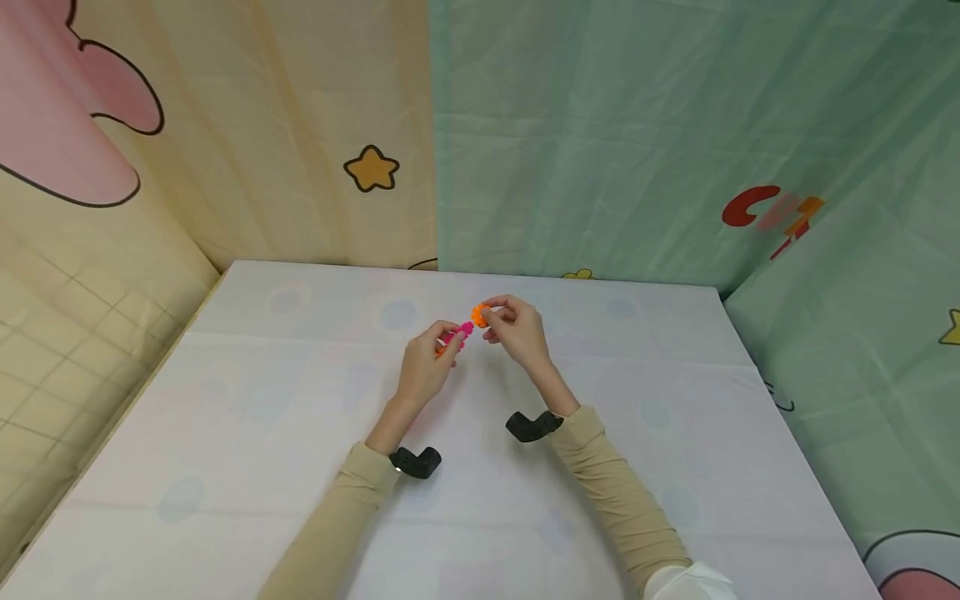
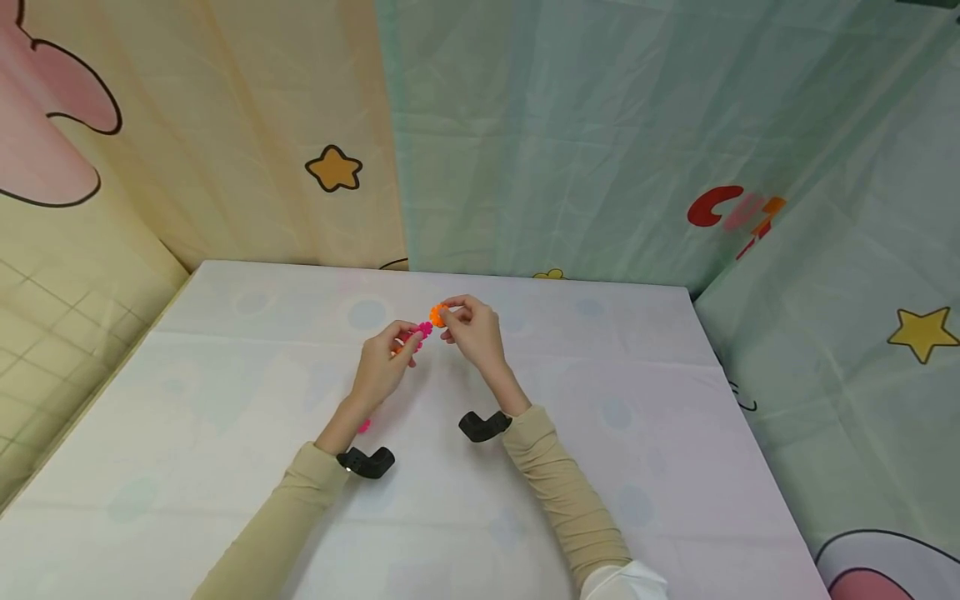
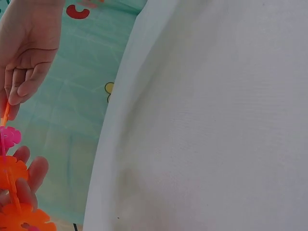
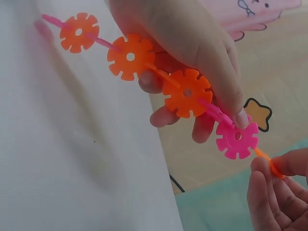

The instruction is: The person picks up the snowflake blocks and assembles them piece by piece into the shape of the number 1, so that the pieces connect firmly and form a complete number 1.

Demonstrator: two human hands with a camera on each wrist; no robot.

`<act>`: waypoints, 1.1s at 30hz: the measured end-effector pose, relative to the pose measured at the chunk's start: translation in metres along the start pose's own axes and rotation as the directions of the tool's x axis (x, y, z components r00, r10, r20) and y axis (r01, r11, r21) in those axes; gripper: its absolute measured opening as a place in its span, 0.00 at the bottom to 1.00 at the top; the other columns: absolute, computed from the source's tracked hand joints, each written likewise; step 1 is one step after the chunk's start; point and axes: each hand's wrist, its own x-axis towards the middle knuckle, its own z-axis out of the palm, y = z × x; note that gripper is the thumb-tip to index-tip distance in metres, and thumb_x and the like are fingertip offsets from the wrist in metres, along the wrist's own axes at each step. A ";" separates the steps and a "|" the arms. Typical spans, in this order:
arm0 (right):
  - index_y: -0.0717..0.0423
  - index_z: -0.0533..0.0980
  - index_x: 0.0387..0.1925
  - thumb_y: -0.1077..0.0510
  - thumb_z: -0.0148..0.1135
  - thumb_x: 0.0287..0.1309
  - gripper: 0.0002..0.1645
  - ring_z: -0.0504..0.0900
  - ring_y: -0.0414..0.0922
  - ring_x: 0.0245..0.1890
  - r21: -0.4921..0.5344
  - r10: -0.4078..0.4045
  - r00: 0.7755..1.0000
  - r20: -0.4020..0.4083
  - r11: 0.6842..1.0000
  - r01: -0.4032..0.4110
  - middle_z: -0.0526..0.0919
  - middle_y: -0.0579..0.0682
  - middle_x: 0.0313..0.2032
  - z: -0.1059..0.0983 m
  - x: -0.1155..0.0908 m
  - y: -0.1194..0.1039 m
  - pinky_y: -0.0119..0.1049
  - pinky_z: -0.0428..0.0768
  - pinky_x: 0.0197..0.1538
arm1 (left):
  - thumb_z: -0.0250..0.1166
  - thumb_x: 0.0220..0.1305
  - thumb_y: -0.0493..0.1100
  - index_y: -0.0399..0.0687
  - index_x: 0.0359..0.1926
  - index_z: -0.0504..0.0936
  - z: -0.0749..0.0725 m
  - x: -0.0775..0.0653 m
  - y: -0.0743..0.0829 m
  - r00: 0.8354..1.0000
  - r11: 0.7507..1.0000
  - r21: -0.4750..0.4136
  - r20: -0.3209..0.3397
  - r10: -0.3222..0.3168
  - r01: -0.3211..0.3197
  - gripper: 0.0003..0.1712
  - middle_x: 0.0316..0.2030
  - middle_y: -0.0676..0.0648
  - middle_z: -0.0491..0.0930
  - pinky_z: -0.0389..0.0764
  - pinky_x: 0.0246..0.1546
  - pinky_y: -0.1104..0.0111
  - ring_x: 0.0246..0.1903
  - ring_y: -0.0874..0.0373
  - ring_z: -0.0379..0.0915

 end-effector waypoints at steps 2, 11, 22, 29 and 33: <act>0.60 0.78 0.47 0.57 0.60 0.63 0.14 0.84 0.65 0.33 -0.007 0.008 1.000 0.000 1.000 -0.008 0.84 0.65 0.34 0.001 0.000 0.001 0.31 0.83 0.32 | 0.60 0.68 0.48 0.45 0.46 0.80 0.001 0.000 0.000 1.000 1.000 0.003 -0.003 0.006 -0.005 0.13 0.29 0.41 0.83 0.74 0.21 0.72 0.20 0.56 0.76; 0.59 0.80 0.46 0.56 0.61 0.62 0.14 0.85 0.50 0.24 -0.046 0.010 1.000 -0.016 0.999 -0.011 0.85 0.60 0.30 0.001 0.001 0.000 0.32 0.83 0.32 | 0.60 0.67 0.46 0.44 0.44 0.80 0.003 0.000 0.000 0.999 0.999 0.009 -0.011 0.046 -0.046 0.11 0.28 0.44 0.82 0.73 0.21 0.72 0.21 0.54 0.77; 0.62 0.81 0.45 0.59 0.60 0.62 0.13 0.83 0.63 0.30 -0.066 0.015 1.000 -0.012 0.998 -0.016 0.84 0.66 0.29 0.003 0.000 -0.004 0.29 0.82 0.29 | 0.62 0.66 0.44 0.44 0.41 0.81 0.005 0.001 0.001 0.994 0.994 0.032 -0.045 0.101 -0.100 0.08 0.25 0.45 0.81 0.70 0.20 0.74 0.20 0.57 0.76; 0.63 0.81 0.43 0.60 0.61 0.61 0.12 0.83 0.62 0.27 -0.062 0.036 0.999 -0.020 0.997 -0.038 0.84 0.66 0.28 0.006 0.002 -0.003 0.27 0.80 0.27 | 0.62 0.65 0.43 0.43 0.40 0.81 0.007 0.002 0.000 0.992 0.993 0.052 -0.065 0.107 -0.104 0.08 0.24 0.41 0.82 0.68 0.19 0.74 0.19 0.58 0.75; 0.63 0.81 0.43 0.60 0.61 0.61 0.12 0.83 0.63 0.28 -0.047 0.052 0.998 -0.024 0.997 -0.053 0.84 0.65 0.27 0.006 0.002 -0.002 0.27 0.80 0.27 | 0.62 0.65 0.43 0.43 0.39 0.81 0.008 0.003 -0.001 0.992 0.993 0.047 -0.068 0.107 -0.104 0.08 0.23 0.42 0.82 0.67 0.19 0.74 0.19 0.58 0.75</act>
